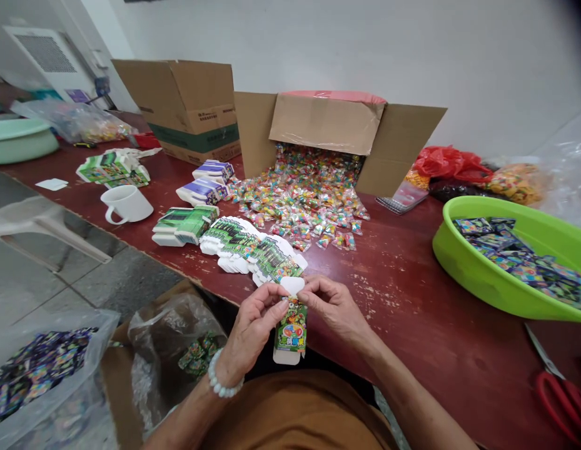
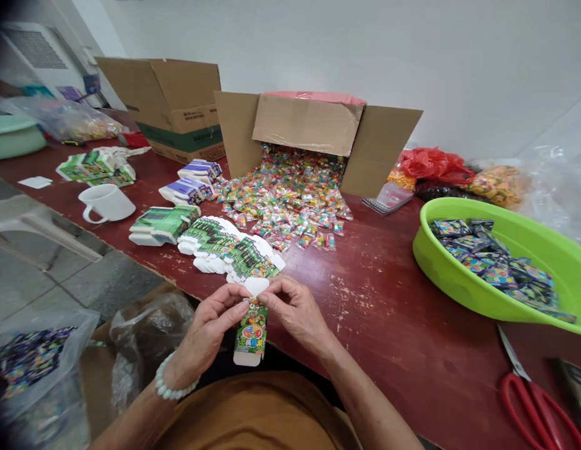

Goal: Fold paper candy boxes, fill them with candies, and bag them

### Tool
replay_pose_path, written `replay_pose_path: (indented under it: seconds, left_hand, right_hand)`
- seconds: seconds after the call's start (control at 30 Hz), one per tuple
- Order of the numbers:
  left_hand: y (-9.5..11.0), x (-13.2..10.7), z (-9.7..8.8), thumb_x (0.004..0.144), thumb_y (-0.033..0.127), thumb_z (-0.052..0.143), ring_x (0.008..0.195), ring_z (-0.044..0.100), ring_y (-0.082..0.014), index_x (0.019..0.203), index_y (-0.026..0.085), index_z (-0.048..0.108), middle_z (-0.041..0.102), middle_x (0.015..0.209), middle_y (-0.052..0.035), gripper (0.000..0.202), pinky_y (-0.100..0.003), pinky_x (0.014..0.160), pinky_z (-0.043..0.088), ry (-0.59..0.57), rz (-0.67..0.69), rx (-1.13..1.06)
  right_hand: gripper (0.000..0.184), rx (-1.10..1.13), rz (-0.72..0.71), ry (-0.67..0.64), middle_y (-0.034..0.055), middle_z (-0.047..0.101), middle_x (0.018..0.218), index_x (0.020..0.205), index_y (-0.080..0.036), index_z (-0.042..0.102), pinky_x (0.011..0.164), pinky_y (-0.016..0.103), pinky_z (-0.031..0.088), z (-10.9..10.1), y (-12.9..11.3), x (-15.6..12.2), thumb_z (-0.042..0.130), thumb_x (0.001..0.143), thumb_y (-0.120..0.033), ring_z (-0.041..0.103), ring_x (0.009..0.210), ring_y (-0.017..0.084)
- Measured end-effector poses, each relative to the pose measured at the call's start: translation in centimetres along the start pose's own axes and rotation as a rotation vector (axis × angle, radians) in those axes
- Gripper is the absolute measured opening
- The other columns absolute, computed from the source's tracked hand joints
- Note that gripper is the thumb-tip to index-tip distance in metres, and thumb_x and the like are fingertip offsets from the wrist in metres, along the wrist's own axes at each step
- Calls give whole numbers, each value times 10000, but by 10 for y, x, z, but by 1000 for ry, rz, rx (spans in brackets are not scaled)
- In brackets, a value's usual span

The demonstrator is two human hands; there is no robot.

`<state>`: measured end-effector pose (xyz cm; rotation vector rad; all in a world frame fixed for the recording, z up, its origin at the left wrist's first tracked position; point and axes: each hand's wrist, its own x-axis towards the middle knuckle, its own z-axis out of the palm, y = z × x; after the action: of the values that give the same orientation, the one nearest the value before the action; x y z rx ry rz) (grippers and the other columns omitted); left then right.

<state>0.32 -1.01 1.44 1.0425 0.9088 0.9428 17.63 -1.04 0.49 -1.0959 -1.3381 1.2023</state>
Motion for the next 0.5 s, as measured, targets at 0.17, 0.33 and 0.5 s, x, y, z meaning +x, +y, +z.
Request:
replay_pose_path:
  seconds: [0.17, 0.33, 0.5]
  left_hand:
    - [-6, 2, -2, 827, 332, 654, 800, 591, -145, 963, 187, 605, 659, 903, -25, 205, -230, 719, 468, -15, 78, 125]
    - [-3, 1, -1, 796, 279, 707, 767, 612, -120, 1176, 280, 447, 632, 846, 29, 460, -222, 712, 485, -13, 46, -108]
    - [-5, -1, 3, 875, 547, 504, 560, 634, -165, 1181, 184, 514, 652, 827, -49, 475, -297, 535, 516, -197, -337, -342]
  right_hand:
    - [292, 185, 130, 42, -26, 626, 711, 849, -196, 641, 659, 263, 458, 0, -2, 7, 794, 666, -365, 566, 660, 125]
    - [225, 128, 91, 43, 16, 670, 741, 721, -172, 649, 676, 280, 473, 6, -8, 5, 766, 711, -364, 588, 690, 144]
    - [162, -20, -57, 54, 21, 664, 770, 804, -216, 671, 611, 287, 481, 8, -8, 0, 681, 810, -377, 610, 669, 166]
